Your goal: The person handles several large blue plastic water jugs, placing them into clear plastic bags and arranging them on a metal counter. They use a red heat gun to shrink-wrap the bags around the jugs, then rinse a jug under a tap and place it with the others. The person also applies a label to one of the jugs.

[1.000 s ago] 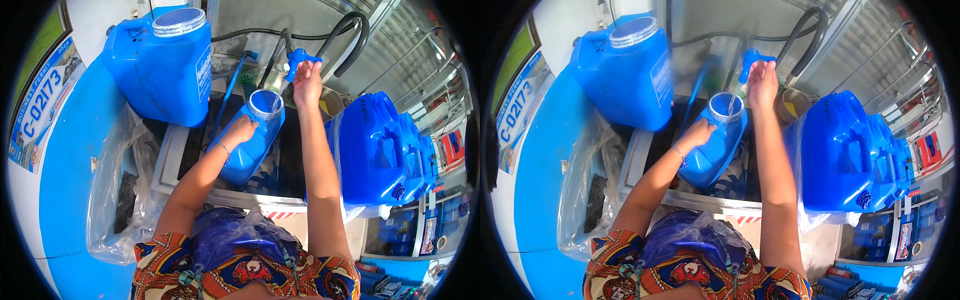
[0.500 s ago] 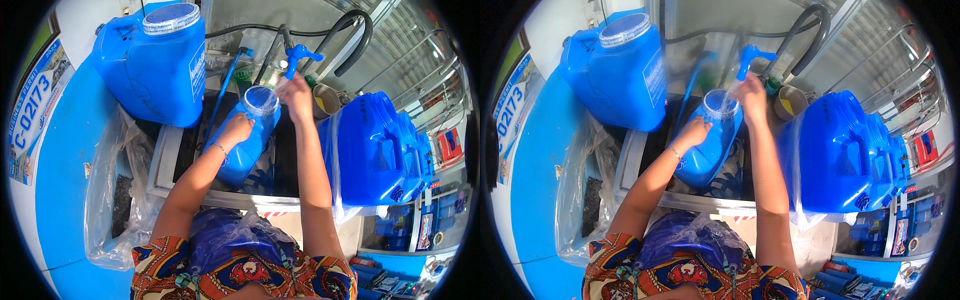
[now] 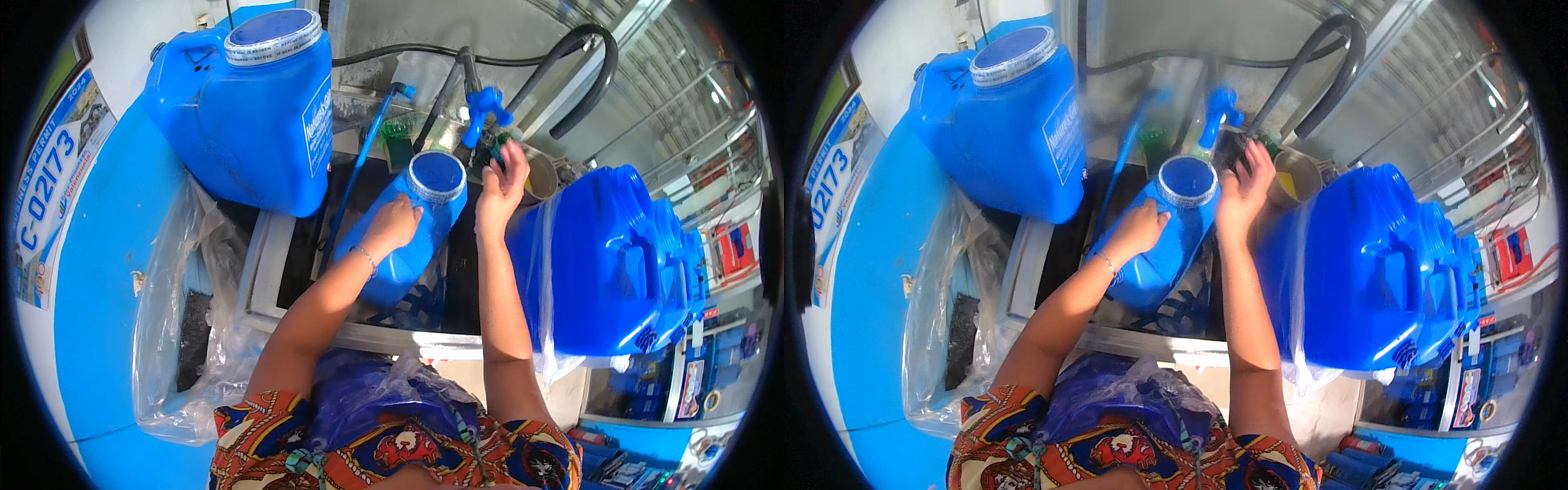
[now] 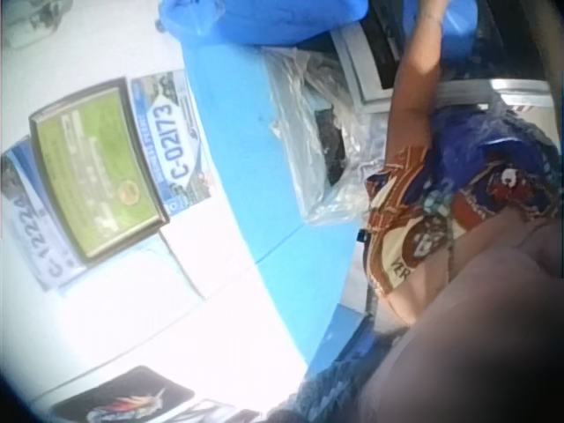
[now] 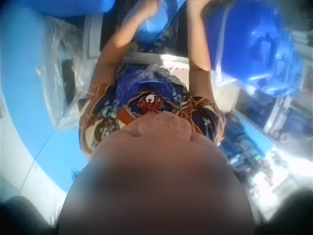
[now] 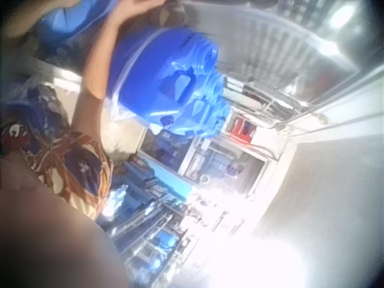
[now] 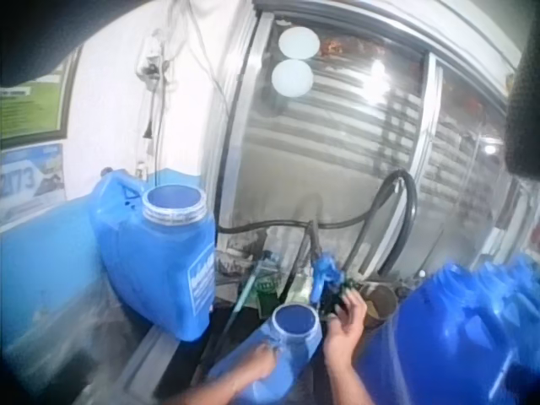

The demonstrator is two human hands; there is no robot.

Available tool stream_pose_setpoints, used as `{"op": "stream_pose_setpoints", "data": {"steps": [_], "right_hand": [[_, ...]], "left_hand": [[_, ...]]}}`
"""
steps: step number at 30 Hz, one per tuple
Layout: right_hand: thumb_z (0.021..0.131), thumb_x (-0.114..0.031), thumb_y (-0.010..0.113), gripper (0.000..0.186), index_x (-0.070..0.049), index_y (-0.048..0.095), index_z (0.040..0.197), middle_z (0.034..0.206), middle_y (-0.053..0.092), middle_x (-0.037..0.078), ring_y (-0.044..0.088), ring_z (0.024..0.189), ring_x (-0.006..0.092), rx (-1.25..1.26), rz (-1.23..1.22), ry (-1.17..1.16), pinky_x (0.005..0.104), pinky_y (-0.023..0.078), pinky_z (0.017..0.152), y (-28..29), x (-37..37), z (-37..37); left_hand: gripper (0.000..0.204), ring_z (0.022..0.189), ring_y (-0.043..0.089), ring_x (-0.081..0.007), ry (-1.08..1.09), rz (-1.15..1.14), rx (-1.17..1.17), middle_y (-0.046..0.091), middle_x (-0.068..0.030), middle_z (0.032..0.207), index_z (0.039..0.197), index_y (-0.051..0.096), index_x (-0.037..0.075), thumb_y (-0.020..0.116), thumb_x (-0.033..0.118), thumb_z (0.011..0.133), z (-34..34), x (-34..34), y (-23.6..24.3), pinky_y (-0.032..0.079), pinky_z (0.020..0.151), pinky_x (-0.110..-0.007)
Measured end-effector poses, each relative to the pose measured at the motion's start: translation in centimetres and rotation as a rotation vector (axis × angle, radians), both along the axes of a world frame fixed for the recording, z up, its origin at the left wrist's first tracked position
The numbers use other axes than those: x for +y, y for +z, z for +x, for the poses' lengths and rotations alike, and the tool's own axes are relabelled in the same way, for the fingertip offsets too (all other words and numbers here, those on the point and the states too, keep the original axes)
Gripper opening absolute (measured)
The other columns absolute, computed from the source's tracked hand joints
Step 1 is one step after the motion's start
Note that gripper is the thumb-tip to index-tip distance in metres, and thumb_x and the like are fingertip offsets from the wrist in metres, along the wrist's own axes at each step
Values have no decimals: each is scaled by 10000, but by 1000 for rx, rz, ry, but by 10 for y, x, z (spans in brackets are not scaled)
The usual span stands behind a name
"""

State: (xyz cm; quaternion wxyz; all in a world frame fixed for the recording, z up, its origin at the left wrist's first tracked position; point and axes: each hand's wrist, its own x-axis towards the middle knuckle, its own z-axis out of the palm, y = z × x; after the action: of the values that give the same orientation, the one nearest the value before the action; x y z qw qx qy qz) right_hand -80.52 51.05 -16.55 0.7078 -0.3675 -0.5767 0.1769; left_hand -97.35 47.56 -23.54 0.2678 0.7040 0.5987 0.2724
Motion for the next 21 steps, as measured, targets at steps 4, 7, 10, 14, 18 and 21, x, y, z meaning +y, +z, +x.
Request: {"op": "stream_pose_setpoints", "data": {"steps": [4, 7, 10, 14, 18, 21], "right_hand": [[800, -76, 700, 756, -78, 330, 1459, 1189, 537, 122, 590, 978, 240, 196, -837, -140, 339, 538, 720, -77, 84, 56], [749, -139, 759, 862, -87, 302, 1478, 1254, 530, 169, 614, 963, 274, 95, -928, -363, 351, 547, 624, -126, 158, 91], [692, -150, 813, 895, -66, 340, 1446, 1234, 575, 165, 632, 947, 311, -66, -752, -503, 401, 525, 525, -157, 219, 123], [694, -195, 841, 762, -56, 450, 1334, 1179, 627, 167, 627, 1035, 345, -84, -680, -497, 439, 522, 702, -169, 240, 137], [695, -172, 836, 710, -16, 482, 1290, 1234, 599, 212, 570, 1153, 391, -220, -536, -624, 453, 443, 961, -154, 187, 118], [665, -115, 821, 706, -6, 493, 1281, 1277, 577, 214, 531, 1219, 398, -311, -246, -494, 468, 397, 1046, -133, 124, 85]], "left_hand": [[393, 949, 626, -493, 51, -41, -40, 637, -351, 978, 1055, 504, -110, 536, 272, 971, -7, -6, 1, 493, 839, -548], [392, 946, 623, -492, 103, -17, -17, 636, -347, 970, 1056, 506, -101, 519, 284, 982, -15, -9, -2, 489, 833, -547], [402, 941, 620, -495, 167, -7, -26, 635, -345, 961, 1058, 508, -97, 501, 300, 993, -25, -10, -9, 483, 828, -551], [409, 937, 629, -491, 241, -45, -20, 638, -346, 958, 1060, 507, -104, 485, 299, 998, -41, -5, -19, 493, 836, -541], [456, 963, 612, -501, 277, -42, -23, 624, -364, 964, 1044, 524, -117, 453, 331, 1007, -48, 4, -23, 476, 872, -538], [487, 1031, 576, -502, 301, -98, -121, 605, -347, 1065, 1049, 552, -67, 403, 395, 1019, -44, 12, -23, 432, 898, -554]]}}
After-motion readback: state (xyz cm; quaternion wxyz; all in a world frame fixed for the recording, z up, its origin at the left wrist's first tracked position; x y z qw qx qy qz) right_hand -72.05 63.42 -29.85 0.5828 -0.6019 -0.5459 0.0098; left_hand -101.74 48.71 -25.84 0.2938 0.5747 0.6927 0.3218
